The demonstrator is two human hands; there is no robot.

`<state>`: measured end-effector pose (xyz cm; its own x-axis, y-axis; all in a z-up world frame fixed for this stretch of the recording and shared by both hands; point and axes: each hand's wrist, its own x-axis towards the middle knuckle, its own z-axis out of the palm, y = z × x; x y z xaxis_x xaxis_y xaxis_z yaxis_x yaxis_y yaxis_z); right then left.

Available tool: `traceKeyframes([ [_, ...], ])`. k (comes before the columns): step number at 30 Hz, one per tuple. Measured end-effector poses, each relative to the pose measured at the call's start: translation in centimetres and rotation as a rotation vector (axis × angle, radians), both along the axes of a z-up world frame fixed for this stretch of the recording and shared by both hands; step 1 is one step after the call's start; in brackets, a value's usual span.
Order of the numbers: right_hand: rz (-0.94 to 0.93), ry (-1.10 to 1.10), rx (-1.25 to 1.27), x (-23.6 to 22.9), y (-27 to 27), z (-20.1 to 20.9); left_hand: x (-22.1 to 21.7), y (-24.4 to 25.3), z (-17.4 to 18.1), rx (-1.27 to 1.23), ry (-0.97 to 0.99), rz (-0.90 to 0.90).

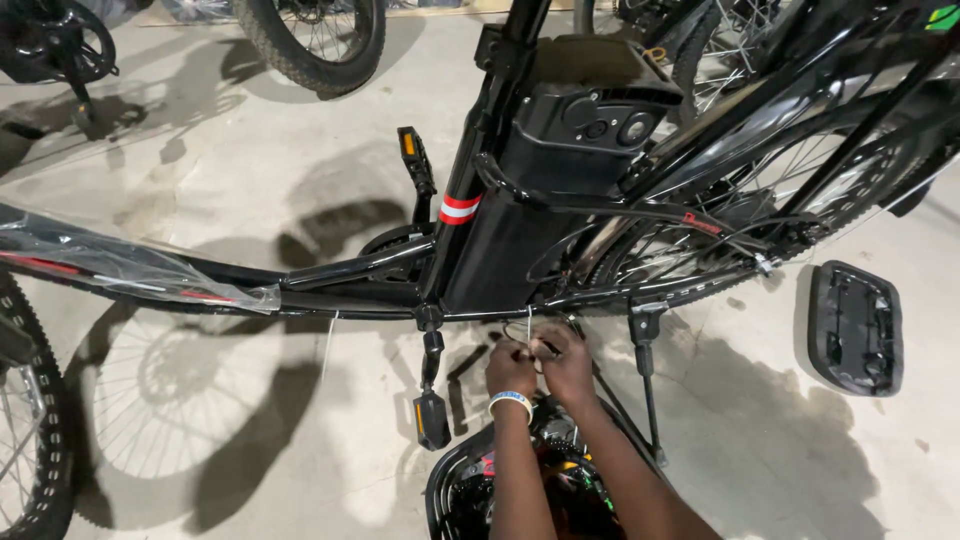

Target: The person secures the battery pack to the bicycle frame using zip ties and a pair of pliers. They then route the wiring harness to the rear rack, connect the wires, and install the rear seat cover.

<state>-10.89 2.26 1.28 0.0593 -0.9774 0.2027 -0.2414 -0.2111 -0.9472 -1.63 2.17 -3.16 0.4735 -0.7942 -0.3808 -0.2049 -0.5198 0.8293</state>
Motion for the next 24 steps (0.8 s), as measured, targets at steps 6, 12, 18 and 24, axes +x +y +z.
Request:
traceKeyframes([
  [6,-0.292,-0.238,0.208,-4.0,2.8,0.9,-1.4,-0.1,2.4,-0.285,0.324,0.310],
  [12,-0.410,-0.446,0.334,-5.4,2.7,2.0,-2.4,-2.4,3.3,-0.460,0.520,0.929],
  [18,-0.550,-0.721,0.445,-5.5,3.7,3.6,-3.4,-2.5,5.4,-0.474,0.756,1.069],
  [24,-0.633,-0.685,0.465,-8.8,5.0,1.8,-2.8,-3.7,1.7,-0.690,1.657,1.201],
])
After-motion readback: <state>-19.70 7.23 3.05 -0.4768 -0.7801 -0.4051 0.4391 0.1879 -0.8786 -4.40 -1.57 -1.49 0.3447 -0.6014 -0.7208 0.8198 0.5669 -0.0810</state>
